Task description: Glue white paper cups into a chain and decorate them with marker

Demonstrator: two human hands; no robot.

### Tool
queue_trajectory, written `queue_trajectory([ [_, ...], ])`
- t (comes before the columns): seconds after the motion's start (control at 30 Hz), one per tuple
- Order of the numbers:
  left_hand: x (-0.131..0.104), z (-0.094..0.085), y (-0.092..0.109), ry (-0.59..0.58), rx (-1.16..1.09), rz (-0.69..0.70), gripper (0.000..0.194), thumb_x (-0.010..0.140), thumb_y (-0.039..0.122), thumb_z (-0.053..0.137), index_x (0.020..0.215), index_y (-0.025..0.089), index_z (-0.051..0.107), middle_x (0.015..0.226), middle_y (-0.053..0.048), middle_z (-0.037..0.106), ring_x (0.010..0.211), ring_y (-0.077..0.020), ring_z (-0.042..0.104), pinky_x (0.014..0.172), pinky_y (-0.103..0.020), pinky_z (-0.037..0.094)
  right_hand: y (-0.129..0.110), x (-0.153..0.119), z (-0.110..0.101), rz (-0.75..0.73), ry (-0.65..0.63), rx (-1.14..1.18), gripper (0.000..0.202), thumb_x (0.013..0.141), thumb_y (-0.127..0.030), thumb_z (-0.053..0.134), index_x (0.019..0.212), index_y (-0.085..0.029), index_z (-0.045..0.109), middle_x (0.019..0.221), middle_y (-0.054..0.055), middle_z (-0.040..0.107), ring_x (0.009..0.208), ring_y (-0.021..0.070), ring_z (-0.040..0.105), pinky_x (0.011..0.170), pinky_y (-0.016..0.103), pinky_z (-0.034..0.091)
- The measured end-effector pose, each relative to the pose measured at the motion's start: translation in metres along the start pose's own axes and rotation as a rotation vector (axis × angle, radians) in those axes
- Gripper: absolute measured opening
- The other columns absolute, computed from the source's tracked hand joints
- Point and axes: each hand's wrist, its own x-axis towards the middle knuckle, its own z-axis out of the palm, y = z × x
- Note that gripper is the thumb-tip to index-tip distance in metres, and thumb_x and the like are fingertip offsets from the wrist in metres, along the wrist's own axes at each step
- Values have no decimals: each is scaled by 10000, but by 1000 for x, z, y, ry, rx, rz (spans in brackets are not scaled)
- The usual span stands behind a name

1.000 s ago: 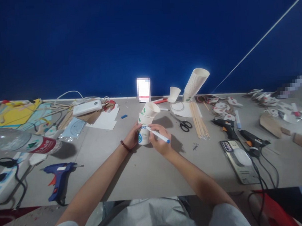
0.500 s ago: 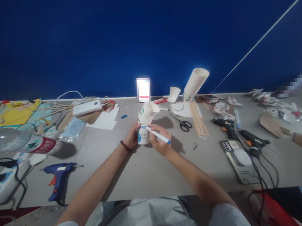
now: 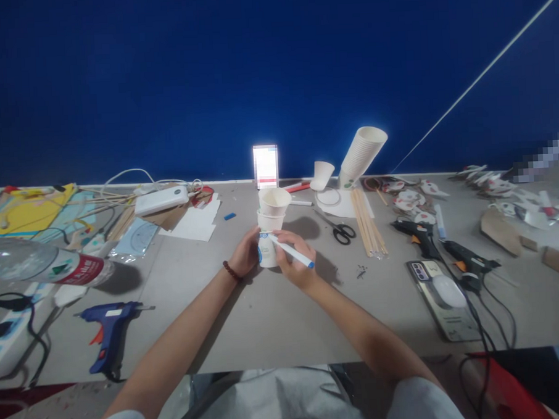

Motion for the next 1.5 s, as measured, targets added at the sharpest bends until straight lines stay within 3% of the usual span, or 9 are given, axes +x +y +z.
queue_trajectory([
  [0.43,0,0,-1,34,22,63,297,761,352,780,987,183,687,983,-46,743,1015,-241,669,911,-339,462,1,0,1,-15,20,-43,89,930,-180,607,998,-233,627,1050,114,781,1007,255,770,864,433,626],
  [0.9,-1,1,0,30,24,57,461,723,372,824,1119,182,681,1004,-54,752,1039,-260,665,909,-353,468,3,0,0,8,19,-86,82,921,-188,616,986,-228,645,1044,113,784,993,246,770,876,434,629],
  [1.5,-1,3,0,44,20,71,408,745,325,789,1116,200,670,970,-35,749,979,-237,685,903,-342,476,5,0,1,11,18,-103,98,906,-176,628,985,-232,646,1036,106,784,978,250,771,862,436,633],
])
